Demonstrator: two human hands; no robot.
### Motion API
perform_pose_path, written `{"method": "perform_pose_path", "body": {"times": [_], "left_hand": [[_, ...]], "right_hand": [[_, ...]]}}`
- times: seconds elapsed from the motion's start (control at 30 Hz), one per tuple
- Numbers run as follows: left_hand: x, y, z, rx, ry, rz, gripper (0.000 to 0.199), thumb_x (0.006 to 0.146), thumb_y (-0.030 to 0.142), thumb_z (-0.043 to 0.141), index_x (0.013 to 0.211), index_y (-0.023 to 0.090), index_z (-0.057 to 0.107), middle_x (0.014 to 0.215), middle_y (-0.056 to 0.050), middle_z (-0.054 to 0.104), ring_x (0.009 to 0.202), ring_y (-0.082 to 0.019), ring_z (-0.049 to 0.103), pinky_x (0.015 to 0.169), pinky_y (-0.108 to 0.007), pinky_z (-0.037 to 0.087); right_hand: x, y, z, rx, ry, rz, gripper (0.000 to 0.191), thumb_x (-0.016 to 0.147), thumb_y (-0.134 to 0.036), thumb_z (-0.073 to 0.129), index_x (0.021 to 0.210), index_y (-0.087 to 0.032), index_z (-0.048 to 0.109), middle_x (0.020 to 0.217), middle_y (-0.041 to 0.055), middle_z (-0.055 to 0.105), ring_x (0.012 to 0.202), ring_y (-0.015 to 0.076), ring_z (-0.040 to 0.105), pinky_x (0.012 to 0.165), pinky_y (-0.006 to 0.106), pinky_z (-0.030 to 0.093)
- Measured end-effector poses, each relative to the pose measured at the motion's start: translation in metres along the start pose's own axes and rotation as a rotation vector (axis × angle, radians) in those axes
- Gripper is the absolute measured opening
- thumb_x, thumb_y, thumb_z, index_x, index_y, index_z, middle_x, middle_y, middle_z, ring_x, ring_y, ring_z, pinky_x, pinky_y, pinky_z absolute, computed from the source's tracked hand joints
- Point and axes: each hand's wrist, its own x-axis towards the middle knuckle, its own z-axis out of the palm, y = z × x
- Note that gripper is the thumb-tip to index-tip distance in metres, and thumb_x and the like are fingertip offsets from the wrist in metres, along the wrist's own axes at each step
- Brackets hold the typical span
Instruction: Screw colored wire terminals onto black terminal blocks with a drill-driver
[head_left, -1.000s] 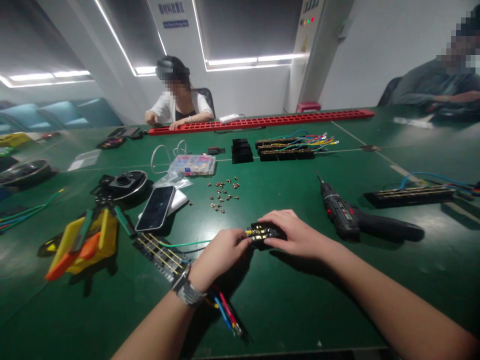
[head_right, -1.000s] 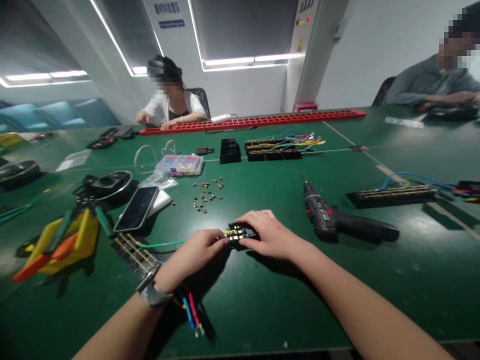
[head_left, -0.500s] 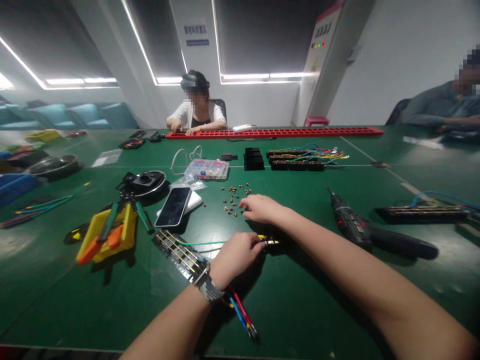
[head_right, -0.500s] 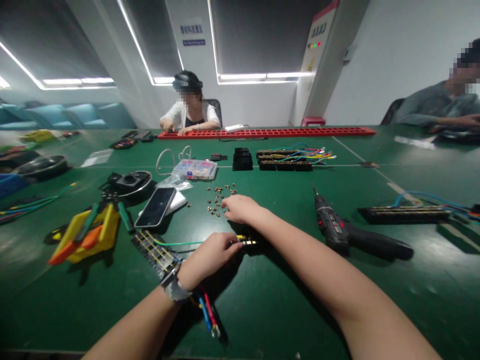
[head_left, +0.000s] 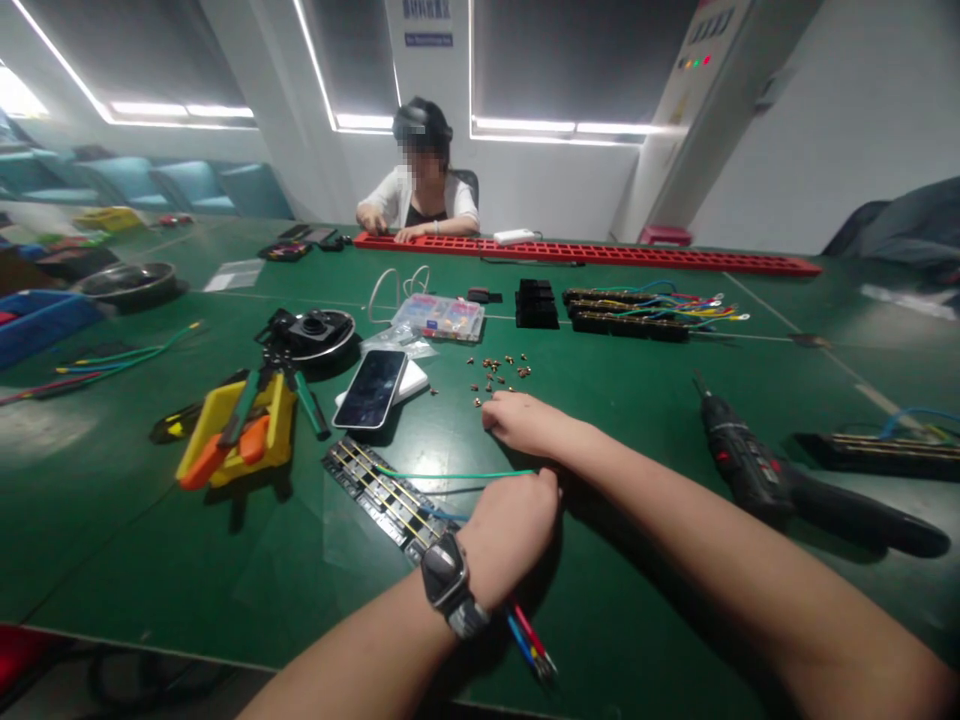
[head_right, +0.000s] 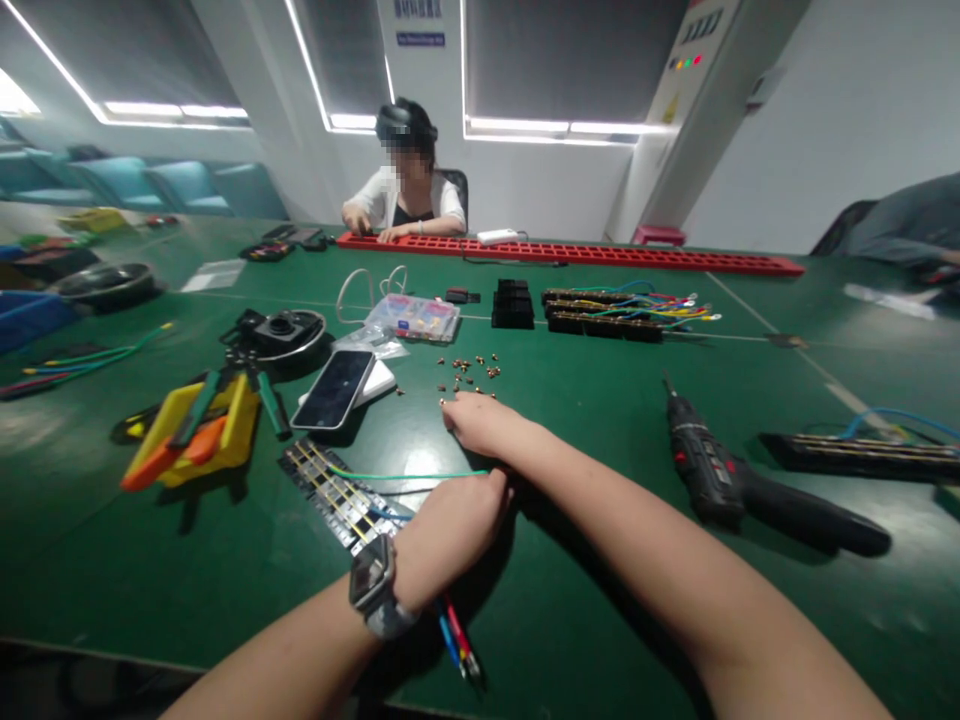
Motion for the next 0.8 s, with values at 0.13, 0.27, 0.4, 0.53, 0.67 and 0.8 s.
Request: {"method": "perform_pose_path", "body": {"times": [0.13, 0.27, 0.4, 0.53, 0.67, 0.8], "left_hand": [[0.0, 0.0, -0.001, -0.008, 0.024, -0.002, 0.032, 0.111, 0.022, 0.036, 0.117, 0.012, 0.066, 0.088, -0.015, 0.076, 0.08, -0.032, 0.078, 0.07, -0.038, 0.059], [0.0, -0.002, -0.002, -0.034, 0.011, -0.006, 0.032, 0.112, 0.028, 0.037, 0.119, 0.014, 0.065, 0.09, -0.015, 0.077, 0.08, -0.031, 0.078, 0.068, -0.036, 0.057], [0.001, -0.005, -0.005, -0.092, 0.042, -0.041, 0.031, 0.112, 0.036, 0.04, 0.113, 0.018, 0.065, 0.092, -0.013, 0.077, 0.079, -0.03, 0.076, 0.069, -0.035, 0.053], [0.003, -0.008, -0.009, -0.29, 0.118, -0.08, 0.03, 0.11, 0.042, 0.045, 0.103, 0.022, 0.066, 0.093, -0.01, 0.077, 0.082, -0.027, 0.073, 0.069, -0.032, 0.047], [0.008, -0.011, -0.013, -0.47, 0.149, -0.06, 0.031, 0.109, 0.043, 0.048, 0.097, 0.022, 0.069, 0.09, -0.006, 0.076, 0.08, -0.022, 0.069, 0.069, -0.03, 0.044], [0.01, -0.011, -0.013, -0.532, 0.158, -0.006, 0.029, 0.108, 0.04, 0.051, 0.098, 0.022, 0.071, 0.09, -0.004, 0.076, 0.08, -0.02, 0.067, 0.07, -0.029, 0.042]], "right_hand": [[-0.003, 0.0, -0.005, 0.072, 0.046, -0.008, 0.02, 0.091, -0.004, 0.065, 0.103, -0.014, 0.076, 0.104, 0.0129, 0.075, 0.097, 0.0233, 0.07, 0.084, 0.031, 0.051], [-0.025, 0.008, -0.028, 0.189, 0.149, -0.008, 0.022, 0.094, -0.008, 0.066, 0.113, -0.017, 0.075, 0.108, 0.0088, 0.078, 0.098, 0.0201, 0.073, 0.088, 0.031, 0.054], [-0.071, 0.025, -0.045, 0.656, 0.274, 0.085, 0.02, 0.1, -0.023, 0.062, 0.113, -0.02, 0.077, 0.102, 0.0057, 0.081, 0.092, 0.0193, 0.078, 0.086, 0.033, 0.06], [-0.124, 0.037, -0.034, 0.965, 0.33, 0.261, 0.034, 0.084, -0.043, 0.084, 0.107, -0.02, 0.08, 0.103, 0.0073, 0.083, 0.096, 0.0252, 0.078, 0.09, 0.04, 0.062], [-0.156, 0.032, -0.017, 0.867, 0.382, 0.271, 0.027, 0.089, -0.043, 0.079, 0.105, -0.021, 0.081, 0.103, 0.0077, 0.082, 0.094, 0.0252, 0.077, 0.086, 0.039, 0.061], [-0.164, 0.022, -0.014, 0.679, 0.347, 0.129, 0.017, 0.098, -0.033, 0.071, 0.107, -0.023, 0.081, 0.101, 0.0055, 0.082, 0.093, 0.0222, 0.076, 0.086, 0.036, 0.058]]}}
